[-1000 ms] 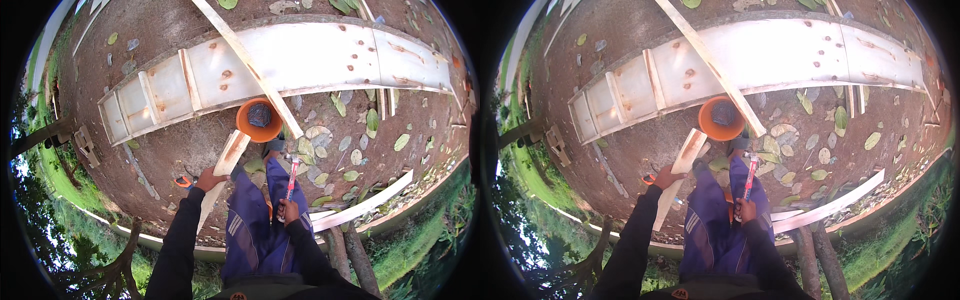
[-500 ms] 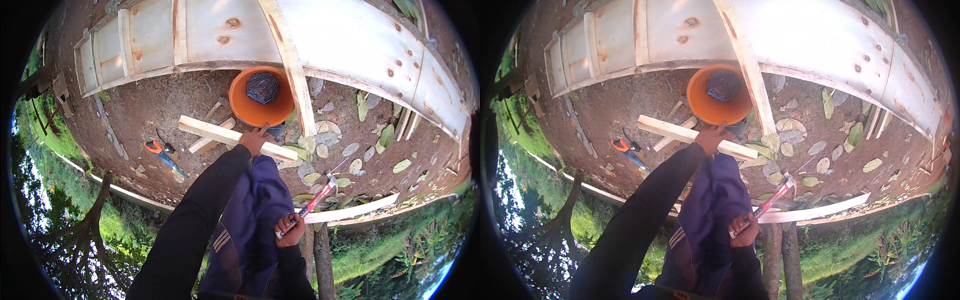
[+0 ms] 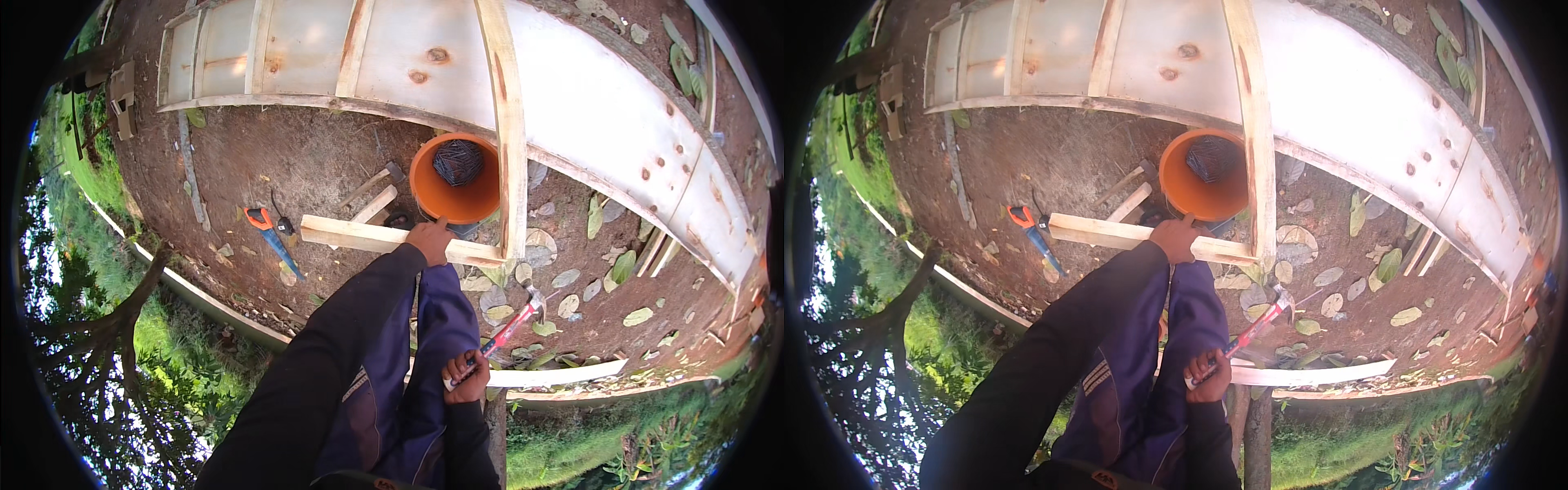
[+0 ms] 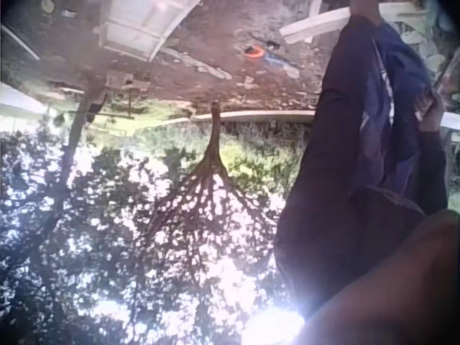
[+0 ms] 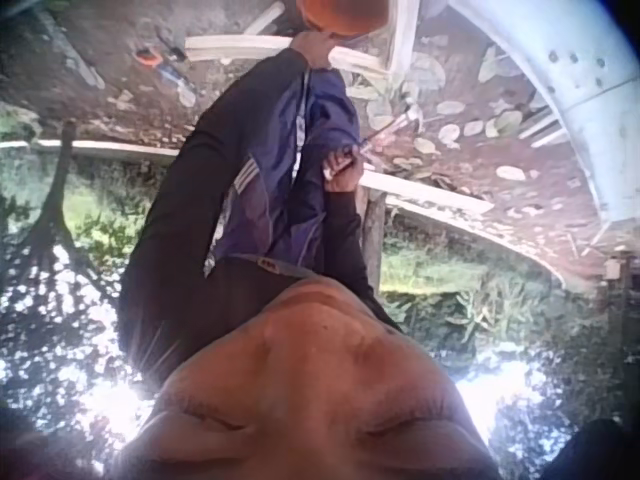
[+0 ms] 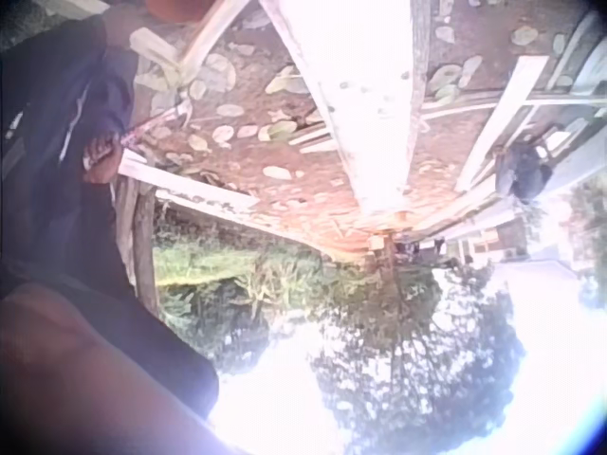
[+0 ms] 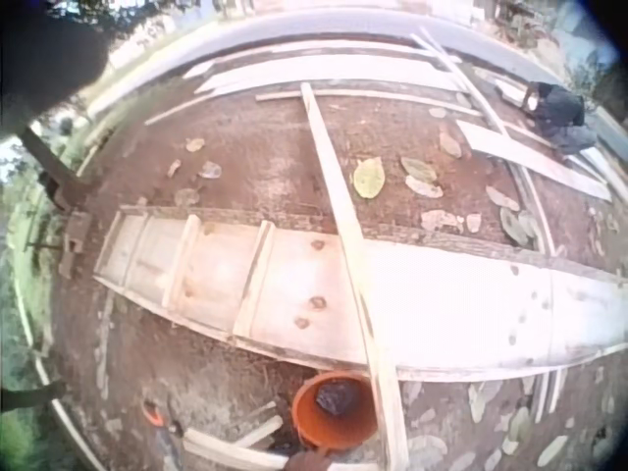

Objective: The person assembles a wooden frame by hammering nails into wooden planks, measuring and cutting wood with a hand saw, and arranging pieces on the ground. The person uses a hammer, hand saw, tape measure, and nails to construct the frame.

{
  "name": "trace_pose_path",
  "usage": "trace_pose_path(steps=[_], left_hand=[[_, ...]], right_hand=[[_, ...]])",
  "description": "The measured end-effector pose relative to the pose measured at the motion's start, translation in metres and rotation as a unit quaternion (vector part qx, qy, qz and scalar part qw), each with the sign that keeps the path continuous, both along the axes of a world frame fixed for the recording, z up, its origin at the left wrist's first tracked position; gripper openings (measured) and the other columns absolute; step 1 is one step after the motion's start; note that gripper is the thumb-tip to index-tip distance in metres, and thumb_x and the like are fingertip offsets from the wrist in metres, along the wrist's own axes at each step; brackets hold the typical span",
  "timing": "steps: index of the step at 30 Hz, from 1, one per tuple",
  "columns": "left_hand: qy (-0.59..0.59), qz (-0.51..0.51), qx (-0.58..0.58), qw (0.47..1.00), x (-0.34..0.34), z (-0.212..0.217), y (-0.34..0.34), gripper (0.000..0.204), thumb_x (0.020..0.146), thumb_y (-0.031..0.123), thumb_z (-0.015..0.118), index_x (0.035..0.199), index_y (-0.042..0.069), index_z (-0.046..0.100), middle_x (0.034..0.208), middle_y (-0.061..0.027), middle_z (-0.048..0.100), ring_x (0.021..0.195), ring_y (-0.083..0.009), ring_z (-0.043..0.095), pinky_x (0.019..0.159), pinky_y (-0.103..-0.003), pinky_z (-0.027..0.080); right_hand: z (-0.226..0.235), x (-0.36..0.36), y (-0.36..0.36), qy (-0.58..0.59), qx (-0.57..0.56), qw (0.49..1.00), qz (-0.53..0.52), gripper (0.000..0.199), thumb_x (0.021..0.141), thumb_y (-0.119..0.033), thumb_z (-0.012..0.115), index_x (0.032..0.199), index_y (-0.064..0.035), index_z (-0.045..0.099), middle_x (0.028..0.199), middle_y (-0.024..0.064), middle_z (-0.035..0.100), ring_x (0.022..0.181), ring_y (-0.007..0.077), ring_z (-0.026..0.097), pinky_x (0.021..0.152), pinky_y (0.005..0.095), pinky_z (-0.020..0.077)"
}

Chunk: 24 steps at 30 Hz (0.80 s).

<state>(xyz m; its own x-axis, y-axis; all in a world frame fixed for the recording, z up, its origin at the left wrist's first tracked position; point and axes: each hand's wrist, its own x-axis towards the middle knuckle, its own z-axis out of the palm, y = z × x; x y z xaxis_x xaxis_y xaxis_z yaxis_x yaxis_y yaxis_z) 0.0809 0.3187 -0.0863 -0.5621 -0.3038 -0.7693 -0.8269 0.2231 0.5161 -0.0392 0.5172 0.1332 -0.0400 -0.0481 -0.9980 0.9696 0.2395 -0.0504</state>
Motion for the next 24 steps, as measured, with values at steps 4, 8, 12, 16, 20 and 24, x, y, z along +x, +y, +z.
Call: trace_pose_path(steps=[4, 8, 12, 16, 20, 24], left_hand=[[0.036, -0.079, -0.044, 0.995, 0.018, 0.022, -0.037, 0.051, 0.065, 0.029, 0.084, 0.109, 0.007, 0.071, 0.112, -0.0141, 0.063, 0.105, -0.0351, 0.066, 0.091, -0.046, 0.053], [0.061, -0.097, -0.073, 0.991, 0.028, 0.052, -0.061, 0.044, 0.063, 0.033, 0.085, 0.094, 0.005, 0.072, 0.101, -0.0147, 0.066, 0.095, -0.0355, 0.068, 0.081, -0.047, 0.055], [-0.002, -0.126, -0.027, 0.992, 0.046, 0.078, -0.086, 0.045, 0.066, 0.036, 0.085, 0.095, 0.003, 0.075, 0.102, -0.0185, 0.068, 0.096, -0.0369, 0.070, 0.081, -0.047, 0.056], [-0.092, -0.144, -0.008, 0.985, 0.112, 0.096, -0.089, 0.049, 0.068, 0.037, 0.086, 0.102, 0.002, 0.075, 0.103, -0.0192, 0.069, 0.098, -0.0370, 0.070, 0.083, -0.047, 0.057], [-0.138, -0.119, -0.064, 0.981, 0.201, 0.103, -0.097, 0.056, 0.069, 0.037, 0.087, 0.111, 0.004, 0.072, 0.107, -0.0179, 0.068, 0.100, -0.0366, 0.069, 0.086, -0.048, 0.056], [-0.156, -0.072, -0.107, 0.979, 0.243, 0.100, -0.114, 0.058, 0.069, 0.038, 0.087, 0.114, 0.007, 0.070, 0.111, -0.0160, 0.065, 0.103, -0.0356, 0.068, 0.089, -0.048, 0.055]], right_hand=[[-0.002, 0.010, 0.002, 0.012, 0.001, 1.000, 0.001, 0.022, 0.094, -0.035, 0.062, 0.085, -0.0169, 0.053, 0.061, -0.0020, 0.040, 0.047, 0.0118, 0.036, 0.049, 0.0296, 0.0340], [-0.004, 0.027, 0.015, 0.009, 0.006, 1.000, 0.006, 0.023, 0.094, -0.036, 0.062, 0.084, -0.0173, 0.053, 0.063, -0.0020, 0.042, 0.048, 0.0118, 0.038, 0.050, 0.0309, 0.0353], [-0.008, 0.039, 0.023, -0.002, 0.019, 1.000, 0.012, 0.023, 0.095, -0.035, 0.062, 0.083, -0.0177, 0.053, 0.062, -0.0021, 0.041, 0.047, 0.0121, 0.038, 0.050, 0.0307, 0.0352], [-0.011, 0.056, 0.030, 0.004, 0.025, 0.999, 0.022, 0.024, 0.098, -0.036, 0.060, 0.082, -0.0172, 0.058, 0.060, -0.0035, 0.043, 0.045, 0.0107, 0.037, 0.046, 0.0289, 0.0338], [-0.015, 0.068, 0.038, -0.003, 0.031, 0.999, 0.038, 0.024, 0.096, -0.037, 0.062, 0.082, -0.0180, 0.058, 0.060, -0.0036, 0.043, 0.045, 0.0110, 0.038, 0.047, 0.0294, 0.0343], [-0.012, 0.076, 0.039, -0.002, 0.036, 0.997, 0.068, 0.024, 0.095, -0.038, 0.063, 0.082, -0.0185, 0.057, 0.060, -0.0034, 0.043, 0.045, 0.0113, 0.039, 0.048, 0.0301, 0.0354]])
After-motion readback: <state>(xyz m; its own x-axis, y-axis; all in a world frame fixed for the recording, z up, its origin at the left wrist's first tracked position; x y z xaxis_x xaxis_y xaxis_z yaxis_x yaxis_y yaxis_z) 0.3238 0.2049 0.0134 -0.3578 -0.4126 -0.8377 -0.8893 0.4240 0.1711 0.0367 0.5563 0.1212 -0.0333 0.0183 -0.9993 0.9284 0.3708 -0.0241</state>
